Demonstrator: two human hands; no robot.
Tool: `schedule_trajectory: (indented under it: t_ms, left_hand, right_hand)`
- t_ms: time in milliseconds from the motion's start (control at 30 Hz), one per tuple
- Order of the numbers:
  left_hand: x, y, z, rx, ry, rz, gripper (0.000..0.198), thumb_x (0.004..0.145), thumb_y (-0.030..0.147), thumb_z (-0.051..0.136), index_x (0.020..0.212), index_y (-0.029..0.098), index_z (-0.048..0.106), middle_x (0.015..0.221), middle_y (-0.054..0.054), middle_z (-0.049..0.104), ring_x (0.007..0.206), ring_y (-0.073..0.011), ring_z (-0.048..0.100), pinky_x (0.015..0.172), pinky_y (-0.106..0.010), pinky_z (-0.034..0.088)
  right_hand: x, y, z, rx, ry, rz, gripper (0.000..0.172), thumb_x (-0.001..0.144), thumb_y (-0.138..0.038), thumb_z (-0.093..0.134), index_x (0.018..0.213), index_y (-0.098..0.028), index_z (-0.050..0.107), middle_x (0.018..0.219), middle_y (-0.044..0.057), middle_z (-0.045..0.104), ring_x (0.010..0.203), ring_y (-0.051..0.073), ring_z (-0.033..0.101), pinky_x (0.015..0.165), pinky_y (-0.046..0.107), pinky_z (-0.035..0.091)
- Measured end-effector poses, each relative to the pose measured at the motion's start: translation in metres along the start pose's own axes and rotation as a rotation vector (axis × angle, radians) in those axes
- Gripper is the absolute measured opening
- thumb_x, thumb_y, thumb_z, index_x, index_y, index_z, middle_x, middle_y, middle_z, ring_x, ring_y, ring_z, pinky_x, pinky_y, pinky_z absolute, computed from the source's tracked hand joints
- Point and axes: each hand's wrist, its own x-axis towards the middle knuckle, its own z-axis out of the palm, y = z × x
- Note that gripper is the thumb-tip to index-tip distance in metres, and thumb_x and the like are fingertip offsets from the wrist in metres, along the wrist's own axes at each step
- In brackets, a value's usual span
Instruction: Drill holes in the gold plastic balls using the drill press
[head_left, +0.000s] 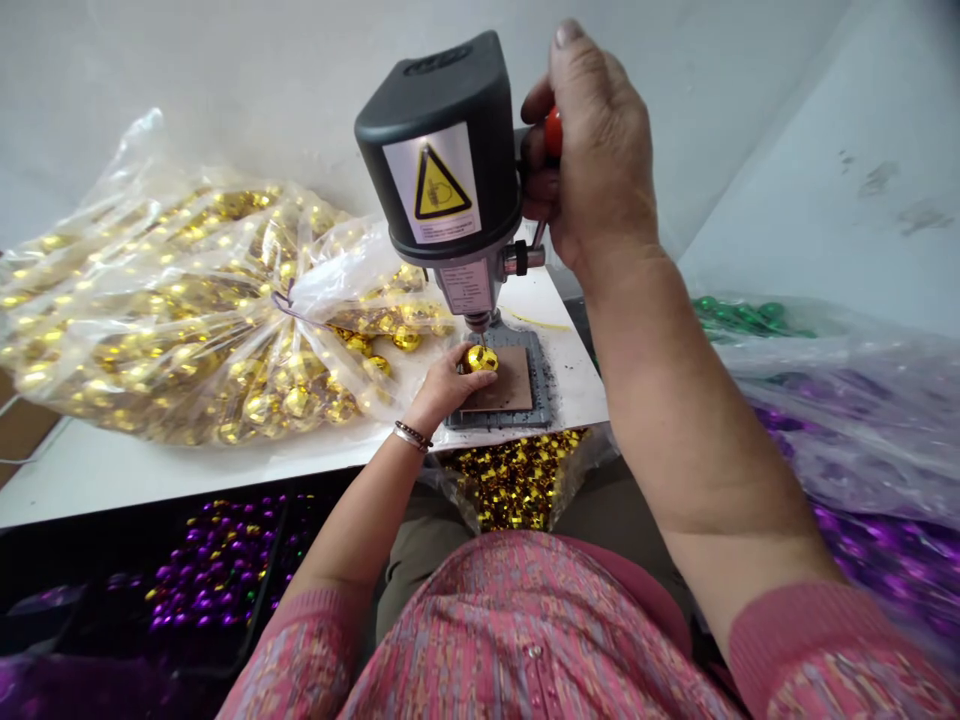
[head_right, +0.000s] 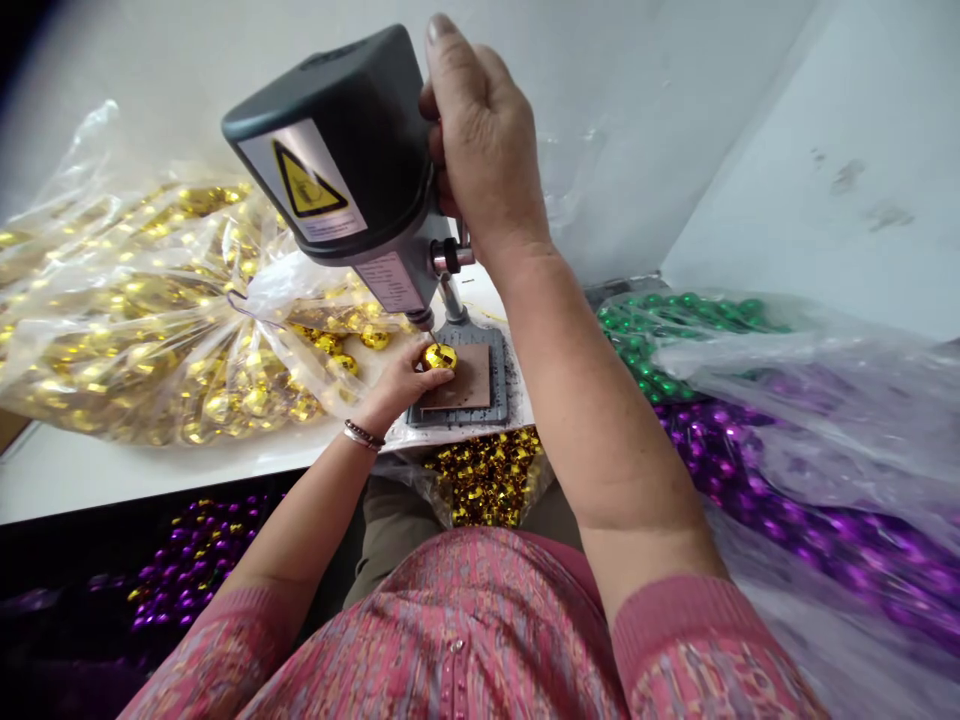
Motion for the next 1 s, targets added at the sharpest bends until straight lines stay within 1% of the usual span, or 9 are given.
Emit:
schedule_trajectory:
  t_ms: [67, 200, 367, 500, 600, 700, 833, 900, 1000]
  left_hand:
    - [-0.001, 0.005, 0.002, 0.071, -0.027, -0.003, 0.059, 0.073, 0.031, 0.081, 0.128, 0.015, 0.067, 0.104, -0.007, 0.075, 0.092, -0.0216, 0.065, 0.086, -0.035, 0.052]
    - [-0.004, 0.010, 0.009, 0.158, -0.017, 0.030, 0.070, 0.071, 0.025, 0.082, 0.137, 0.013, 0.062, 0.111, -0.010, 0.075, 0.096, -0.0231, 0.067, 0.091, -0.037, 0.053]
    - [-0.005, 0.008, 0.015, 0.038, -0.030, -0.003, 0.075, 0.071, 0.022, 0.081, 0.142, 0.013, 0.058, 0.116, -0.009, 0.075, 0.100, -0.0220, 0.069, 0.092, -0.034, 0.054]
    - [-0.006, 0.006, 0.016, -0.010, -0.023, -0.003, 0.075, 0.070, 0.021, 0.082, 0.141, 0.011, 0.059, 0.117, -0.010, 0.075, 0.103, -0.0232, 0.069, 0.093, -0.034, 0.054]
    - [-0.007, 0.005, 0.016, 0.020, -0.006, 0.008, 0.074, 0.070, 0.022, 0.081, 0.140, 0.012, 0.059, 0.114, -0.009, 0.076, 0.101, -0.0235, 0.070, 0.092, -0.034, 0.054]
    - [-0.008, 0.005, 0.016, 0.044, -0.006, 0.008, 0.073, 0.070, 0.024, 0.082, 0.139, 0.014, 0.061, 0.110, -0.007, 0.077, 0.098, -0.0234, 0.070, 0.090, -0.034, 0.054]
    - [-0.007, 0.004, 0.017, 0.009, -0.024, 0.032, 0.070, 0.070, 0.023, 0.081, 0.137, 0.015, 0.062, 0.113, -0.007, 0.076, 0.102, -0.0242, 0.069, 0.090, -0.033, 0.053]
    - [-0.008, 0.003, 0.017, 0.006, -0.025, 0.039, 0.069, 0.071, 0.023, 0.080, 0.136, 0.015, 0.062, 0.114, -0.008, 0.076, 0.102, -0.0245, 0.069, 0.090, -0.033, 0.053]
    - [-0.008, 0.003, 0.017, 0.010, -0.027, 0.045, 0.066, 0.071, 0.024, 0.080, 0.135, 0.017, 0.063, 0.112, -0.006, 0.076, 0.100, -0.0241, 0.069, 0.089, -0.033, 0.053]
  right_hand:
    - [0.000, 0.000, 0.000, -0.001, -0.002, 0.006, 0.057, 0.093, -0.070, 0.028, 0.076, -0.017, 0.040, 0.048, -0.010, 0.031, 0.034, -0.001, 0.025, 0.036, 0.010, 0.022]
    - [-0.002, -0.003, 0.000, 0.007, 0.001, 0.017, 0.051, 0.096, -0.063, 0.029, 0.075, -0.018, 0.040, 0.048, -0.010, 0.030, 0.035, 0.000, 0.025, 0.036, 0.010, 0.021]
    - [-0.003, -0.003, -0.001, 0.016, -0.006, -0.002, 0.044, 0.098, -0.054, 0.034, 0.076, -0.018, 0.041, 0.048, -0.009, 0.033, 0.035, 0.001, 0.028, 0.034, 0.013, 0.020]
    - [-0.008, -0.002, -0.004, 0.026, -0.037, -0.037, 0.034, 0.098, -0.044, 0.039, 0.076, -0.019, 0.041, 0.051, -0.008, 0.035, 0.037, 0.002, 0.029, 0.034, 0.016, 0.021]
    - [-0.023, -0.002, -0.009, 0.005, -0.083, -0.154, 0.029, 0.097, -0.041, 0.041, 0.077, -0.019, 0.043, 0.054, -0.007, 0.036, 0.042, 0.003, 0.034, 0.039, 0.018, 0.024]
    - [-0.046, 0.000, -0.016, -0.058, -0.097, -0.296, 0.027, 0.096, -0.035, 0.043, 0.074, -0.019, 0.045, 0.056, -0.006, 0.036, 0.047, 0.003, 0.039, 0.047, 0.021, 0.029]
    - [-0.076, 0.010, -0.028, -0.175, -0.054, -0.359, 0.023, 0.092, -0.030, 0.050, 0.072, -0.020, 0.056, 0.060, -0.005, 0.048, 0.058, 0.003, 0.048, 0.060, 0.021, 0.038]
    - [-0.085, 0.018, -0.033, -0.264, -0.028, -0.355, 0.022, 0.090, -0.033, 0.052, 0.073, -0.023, 0.060, 0.062, -0.004, 0.053, 0.063, 0.006, 0.053, 0.065, 0.024, 0.044]
    - [-0.093, 0.029, -0.039, -0.366, -0.003, -0.360, 0.027, 0.091, -0.047, 0.051, 0.079, -0.026, 0.062, 0.069, -0.001, 0.059, 0.070, 0.010, 0.060, 0.072, 0.030, 0.053]
